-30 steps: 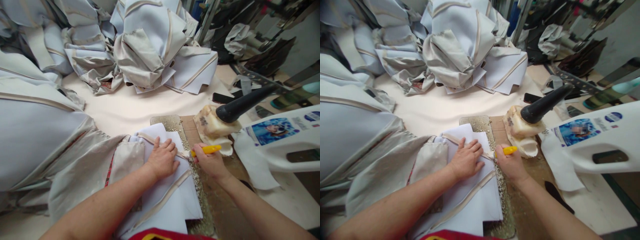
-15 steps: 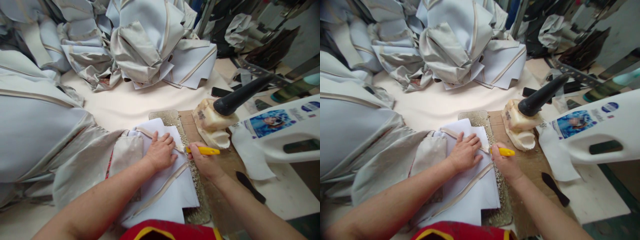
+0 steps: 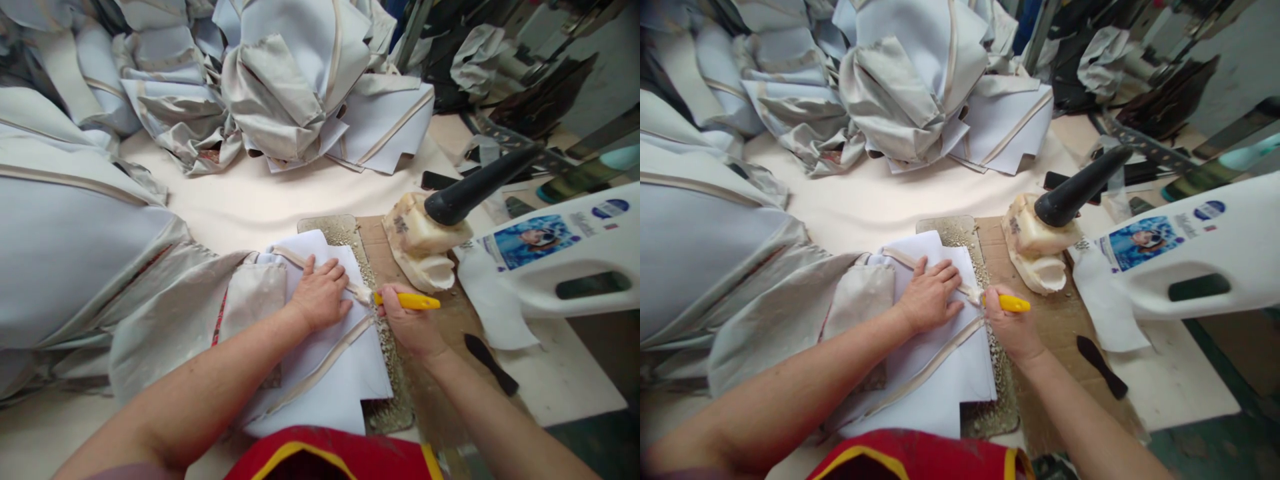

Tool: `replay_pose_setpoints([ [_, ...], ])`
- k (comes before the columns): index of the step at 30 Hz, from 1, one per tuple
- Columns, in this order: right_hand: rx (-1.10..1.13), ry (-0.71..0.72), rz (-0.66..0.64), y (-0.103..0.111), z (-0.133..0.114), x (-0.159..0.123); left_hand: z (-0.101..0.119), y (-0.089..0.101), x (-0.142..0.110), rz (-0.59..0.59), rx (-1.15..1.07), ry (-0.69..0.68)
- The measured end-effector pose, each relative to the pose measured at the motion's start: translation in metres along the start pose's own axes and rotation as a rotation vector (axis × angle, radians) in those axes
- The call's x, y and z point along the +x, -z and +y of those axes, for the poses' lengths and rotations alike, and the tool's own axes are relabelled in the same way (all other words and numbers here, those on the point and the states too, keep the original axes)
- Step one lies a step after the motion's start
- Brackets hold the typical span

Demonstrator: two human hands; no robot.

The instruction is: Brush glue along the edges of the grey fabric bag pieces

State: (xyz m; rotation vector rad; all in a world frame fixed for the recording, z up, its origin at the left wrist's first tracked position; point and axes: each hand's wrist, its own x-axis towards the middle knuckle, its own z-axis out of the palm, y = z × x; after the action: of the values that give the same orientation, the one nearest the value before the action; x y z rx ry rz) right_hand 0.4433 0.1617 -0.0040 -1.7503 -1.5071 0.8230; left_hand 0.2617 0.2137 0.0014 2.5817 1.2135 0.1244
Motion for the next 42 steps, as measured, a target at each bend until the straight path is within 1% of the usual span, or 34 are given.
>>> replay_pose_setpoints([
  [5, -0.088, -0.041, -0.129, 0.014, -0.003, -0.049, -0.001, -0.002, 0.000, -0.005, 0.026, -0.014],
  [7, -0.105, -0.053, -0.173, 0.020, -0.004, -0.061, -0.001, -0.002, 0.000, -0.011, 0.034, -0.016],
  [8, -0.107, -0.057, -0.184, 0.021, -0.006, -0.061, 0.000, -0.002, 0.000, -0.012, 0.037, -0.015],
  [10, -0.099, -0.050, -0.157, 0.019, -0.008, -0.052, 0.001, -0.001, 0.000, -0.010, 0.040, -0.015],
  [14, -0.086, 0.009, -0.020, 0.007, -0.008, -0.020, 0.003, -0.001, -0.001, 0.002, 0.042, -0.012],
  [16, -0.097, 0.028, -0.023, 0.004, -0.005, -0.021, 0.003, -0.002, -0.001, 0.011, 0.047, -0.008],
  [18, -0.137, 0.060, -0.086, 0.007, -0.002, -0.038, 0.002, -0.004, -0.001, 0.021, 0.049, -0.011],
  [20, -0.171, 0.087, -0.153, 0.014, 0.000, -0.066, 0.001, -0.004, 0.001, 0.020, 0.053, -0.017],
  [23, -0.159, 0.078, -0.206, 0.026, 0.001, -0.105, 0.005, 0.001, 0.002, 0.006, 0.085, -0.013],
  [25, -0.145, 0.070, -0.214, 0.030, -0.001, -0.119, 0.015, 0.007, -0.005, 0.027, 0.121, -0.022],
  [27, -0.145, 0.075, -0.201, 0.033, -0.003, -0.121, 0.029, 0.013, -0.020, 0.014, 0.119, -0.081],
  [29, -0.147, 0.094, -0.152, 0.034, -0.005, -0.118, 0.045, 0.014, -0.042, -0.097, 0.058, -0.169],
  [31, -0.145, 0.123, -0.122, 0.033, -0.005, -0.116, 0.057, 0.009, -0.065, -0.225, -0.002, -0.215],
  [32, -0.144, 0.139, -0.128, 0.032, -0.005, -0.117, 0.061, 0.006, -0.075, -0.257, -0.012, -0.217],
  [34, -0.152, 0.160, -0.176, 0.030, -0.001, -0.125, 0.065, -0.003, -0.088, -0.257, -0.004, -0.202],
  [37, -0.175, 0.162, -0.237, 0.032, 0.005, -0.143, 0.063, -0.013, -0.093, -0.226, 0.002, -0.188],
  [39, -0.176, 0.148, -0.257, 0.039, 0.006, -0.149, 0.061, -0.015, -0.093, -0.223, -0.004, -0.184],
  [41, -0.155, 0.102, -0.211, 0.048, 0.003, -0.145, 0.060, -0.014, -0.092, -0.225, -0.011, -0.184],
  [42, -0.139, 0.067, -0.151, 0.053, 0.001, -0.139, 0.059, -0.013, -0.092, -0.226, -0.014, -0.185],
])
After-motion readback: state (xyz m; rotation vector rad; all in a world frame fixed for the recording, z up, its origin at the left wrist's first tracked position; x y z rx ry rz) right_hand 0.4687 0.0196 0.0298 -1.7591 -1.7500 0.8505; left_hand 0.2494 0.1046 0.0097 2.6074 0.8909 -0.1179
